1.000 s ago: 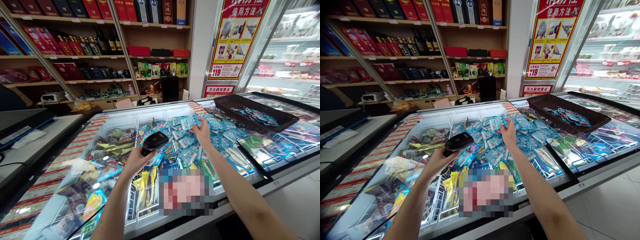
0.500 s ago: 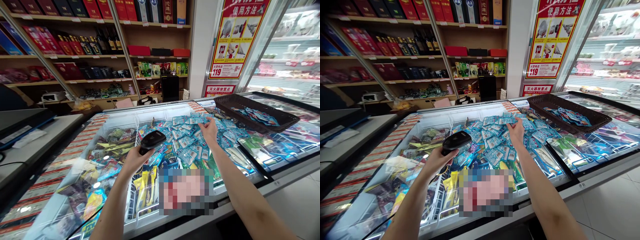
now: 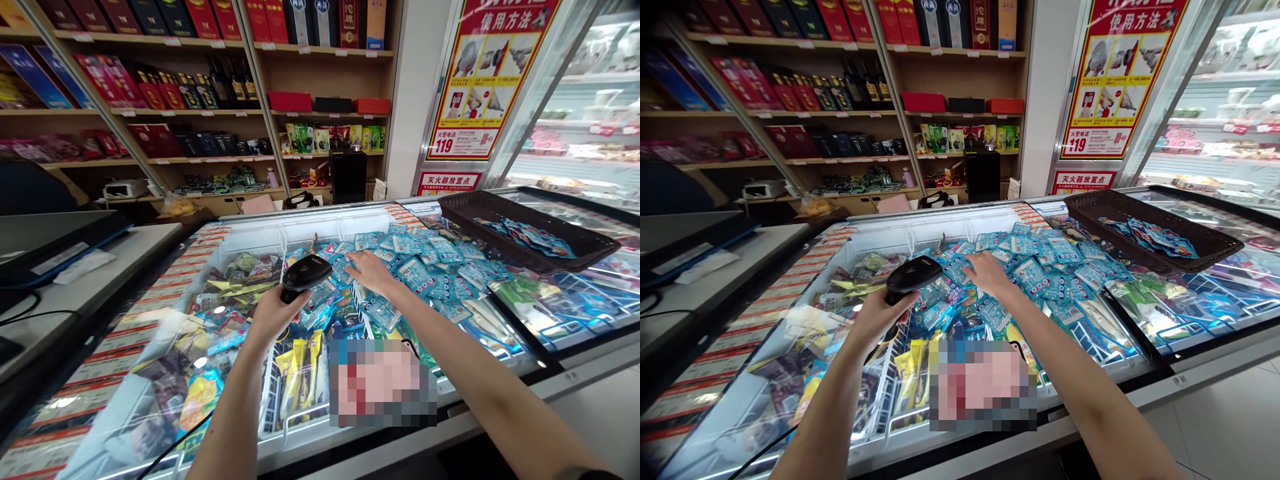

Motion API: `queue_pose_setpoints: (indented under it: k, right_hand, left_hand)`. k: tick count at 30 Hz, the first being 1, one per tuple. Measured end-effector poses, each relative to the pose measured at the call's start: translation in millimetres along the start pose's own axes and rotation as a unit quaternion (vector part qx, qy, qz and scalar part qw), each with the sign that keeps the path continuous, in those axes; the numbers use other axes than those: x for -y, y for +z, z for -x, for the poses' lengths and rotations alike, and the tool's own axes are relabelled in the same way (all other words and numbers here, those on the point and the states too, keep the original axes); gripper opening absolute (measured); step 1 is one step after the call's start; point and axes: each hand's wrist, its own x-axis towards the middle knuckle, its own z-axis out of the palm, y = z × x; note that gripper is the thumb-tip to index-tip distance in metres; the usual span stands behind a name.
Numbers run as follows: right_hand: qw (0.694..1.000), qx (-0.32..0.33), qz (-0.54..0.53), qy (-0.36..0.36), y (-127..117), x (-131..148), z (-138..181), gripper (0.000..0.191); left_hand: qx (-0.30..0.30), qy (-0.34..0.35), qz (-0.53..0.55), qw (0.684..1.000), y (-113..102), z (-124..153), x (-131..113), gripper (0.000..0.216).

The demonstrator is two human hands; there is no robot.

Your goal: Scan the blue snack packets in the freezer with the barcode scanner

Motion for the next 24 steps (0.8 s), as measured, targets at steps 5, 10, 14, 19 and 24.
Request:
queue_pose_setpoints:
  k: [5, 10, 14, 19, 24]
  right_hand:
    - [0.992, 0.082, 0.07, 0.066, 13, 18, -26, 0.046]
    - [0.984, 0.115, 0.071, 0.115, 26, 26, -34, 0.044]
    - [0.985, 0.092, 0.015, 0.143, 34, 26, -33, 0.047]
    - [0.98, 0.025, -0.082, 0.18, 28, 15, -28, 0.039]
    - [0.918, -0.031, -0.301, 0.258, 14, -2, -15, 0.032]
  left_hand:
    - [0.004, -0.009, -0.012, 1.0, -4, -3, 5, 0.038]
    - [0.026, -0.007, -0.034, 0.999, -9, -5, 7, 0.039]
    - [0.022, -0.003, -0.052, 0.998, -8, -5, 8, 0.04]
    - [0.017, 0.008, -0.047, 0.999, -2, -5, 10, 0.04]
    - [0.023, 0.002, -0.046, 0.999, -1, -2, 3, 0.039]
